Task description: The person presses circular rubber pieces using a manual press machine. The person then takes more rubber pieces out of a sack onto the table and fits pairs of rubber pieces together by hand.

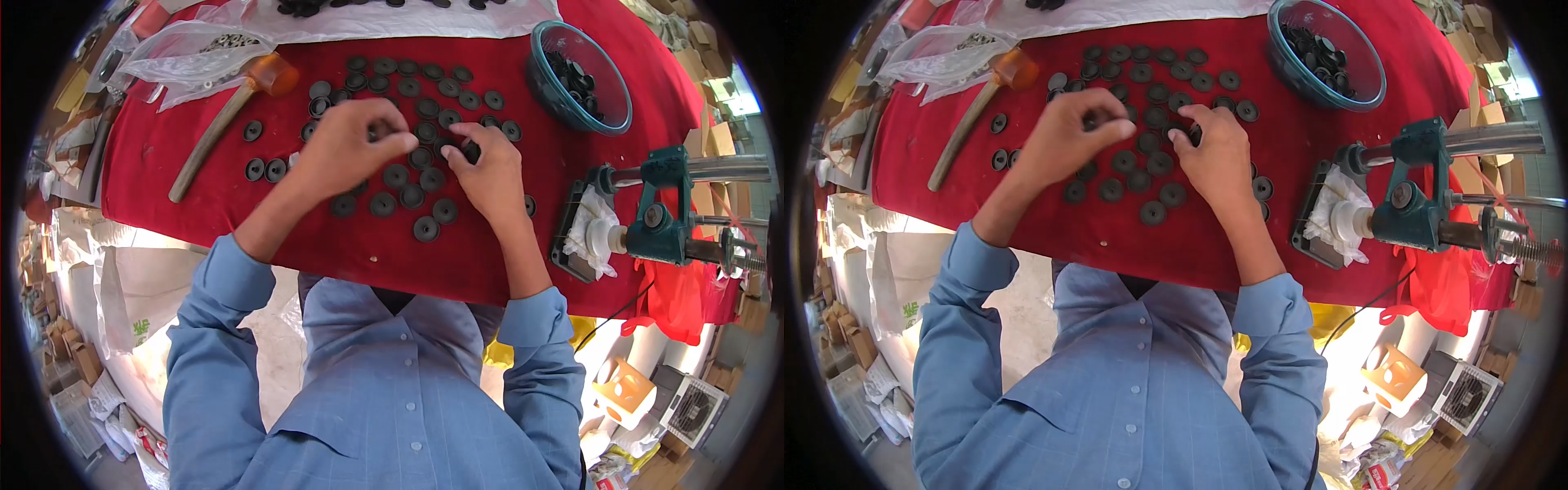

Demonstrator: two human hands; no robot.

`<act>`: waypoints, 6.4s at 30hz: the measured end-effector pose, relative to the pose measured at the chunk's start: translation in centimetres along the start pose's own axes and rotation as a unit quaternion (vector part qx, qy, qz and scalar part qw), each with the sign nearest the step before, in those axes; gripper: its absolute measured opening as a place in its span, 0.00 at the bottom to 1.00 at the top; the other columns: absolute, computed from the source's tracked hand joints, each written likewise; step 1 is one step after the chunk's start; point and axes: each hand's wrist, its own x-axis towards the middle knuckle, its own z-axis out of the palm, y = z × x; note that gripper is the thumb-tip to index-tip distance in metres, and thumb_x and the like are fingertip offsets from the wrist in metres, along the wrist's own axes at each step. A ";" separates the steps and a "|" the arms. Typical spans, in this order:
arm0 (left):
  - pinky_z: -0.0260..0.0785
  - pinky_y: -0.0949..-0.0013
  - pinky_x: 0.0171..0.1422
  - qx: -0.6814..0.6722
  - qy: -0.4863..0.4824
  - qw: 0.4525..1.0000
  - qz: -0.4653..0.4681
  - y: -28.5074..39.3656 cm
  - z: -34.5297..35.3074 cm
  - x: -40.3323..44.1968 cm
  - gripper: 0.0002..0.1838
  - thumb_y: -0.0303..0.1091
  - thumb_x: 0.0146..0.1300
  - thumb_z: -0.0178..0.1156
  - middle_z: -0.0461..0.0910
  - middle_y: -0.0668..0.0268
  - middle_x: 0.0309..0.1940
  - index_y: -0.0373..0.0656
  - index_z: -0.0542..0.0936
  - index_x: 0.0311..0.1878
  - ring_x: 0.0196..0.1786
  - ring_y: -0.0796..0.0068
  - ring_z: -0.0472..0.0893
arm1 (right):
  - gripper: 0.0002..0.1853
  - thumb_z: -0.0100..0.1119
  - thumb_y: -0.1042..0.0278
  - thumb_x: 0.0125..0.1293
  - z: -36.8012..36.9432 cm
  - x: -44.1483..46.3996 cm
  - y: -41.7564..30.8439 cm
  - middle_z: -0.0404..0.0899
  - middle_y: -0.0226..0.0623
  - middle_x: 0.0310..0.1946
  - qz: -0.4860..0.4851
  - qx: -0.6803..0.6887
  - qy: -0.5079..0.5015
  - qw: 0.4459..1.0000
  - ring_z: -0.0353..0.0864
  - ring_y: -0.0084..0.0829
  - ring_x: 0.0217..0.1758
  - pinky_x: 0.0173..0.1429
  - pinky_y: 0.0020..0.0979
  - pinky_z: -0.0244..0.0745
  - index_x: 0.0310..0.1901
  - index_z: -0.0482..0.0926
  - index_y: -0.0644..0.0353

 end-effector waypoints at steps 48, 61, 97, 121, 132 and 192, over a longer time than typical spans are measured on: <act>0.79 0.53 0.51 0.102 -0.006 0.962 0.253 9.2 6.5 19.0 0.16 0.37 0.61 0.65 0.88 0.52 0.40 0.38 0.86 0.48 0.43 0.49 0.87 | 0.23 0.71 0.66 0.60 -13.0 9.2 0.4 0.87 0.46 0.43 -0.087 -0.135 0.206 0.965 0.89 0.49 0.47 0.51 0.45 0.82 0.57 0.77 0.56; 0.76 0.67 0.47 0.062 -0.156 0.975 0.145 0.6 0.8 13.8 0.10 0.28 0.65 0.65 0.85 0.62 0.37 0.36 0.85 0.48 0.39 0.72 0.83 | 0.12 0.71 0.66 0.63 -6.0 3.8 1.6 0.83 0.44 0.42 0.006 -0.121 0.005 0.993 0.86 0.48 0.46 0.52 0.46 0.81 0.47 0.86 0.57; 0.71 0.68 0.44 0.069 0.000 0.998 -0.001 -6.9 -7.8 10.6 0.12 0.36 0.65 0.69 0.82 0.67 0.33 0.37 0.86 0.46 0.37 0.76 0.78 | 0.21 0.75 0.66 0.59 -0.8 14.0 3.6 0.87 0.51 0.46 0.060 0.026 -0.091 0.994 0.88 0.47 0.52 0.58 0.41 0.81 0.54 0.85 0.61; 0.76 0.58 0.48 0.087 -0.050 0.995 0.028 -6.3 -2.4 13.3 0.15 0.38 0.63 0.72 0.84 0.62 0.37 0.40 0.83 0.47 0.44 0.60 0.83 | 0.12 0.63 0.66 0.73 -0.9 14.8 0.1 0.85 0.35 0.43 0.283 0.554 -0.172 0.764 0.87 0.29 0.46 0.39 0.24 0.75 0.53 0.82 0.63; 0.66 0.80 0.32 -0.461 0.103 0.856 -0.208 -4.1 -10.8 9.8 0.12 0.40 0.74 0.65 0.81 0.67 0.41 0.40 0.80 0.47 0.36 0.80 0.79 | 0.10 0.70 0.65 0.67 3.5 14.1 -3.2 0.86 0.36 0.34 0.132 0.239 -0.225 0.935 0.83 0.25 0.32 0.34 0.30 0.78 0.44 0.88 0.61; 0.74 0.64 0.36 0.016 -0.180 0.972 -0.148 -3.0 -3.3 4.9 0.13 0.34 0.67 0.67 0.85 0.59 0.29 0.32 0.84 0.45 0.30 0.72 0.83 | 0.12 0.62 0.73 0.70 4.2 7.2 -4.0 0.75 0.61 0.56 0.010 0.018 -0.202 0.979 0.82 0.63 0.55 0.58 0.57 0.80 0.53 0.75 0.61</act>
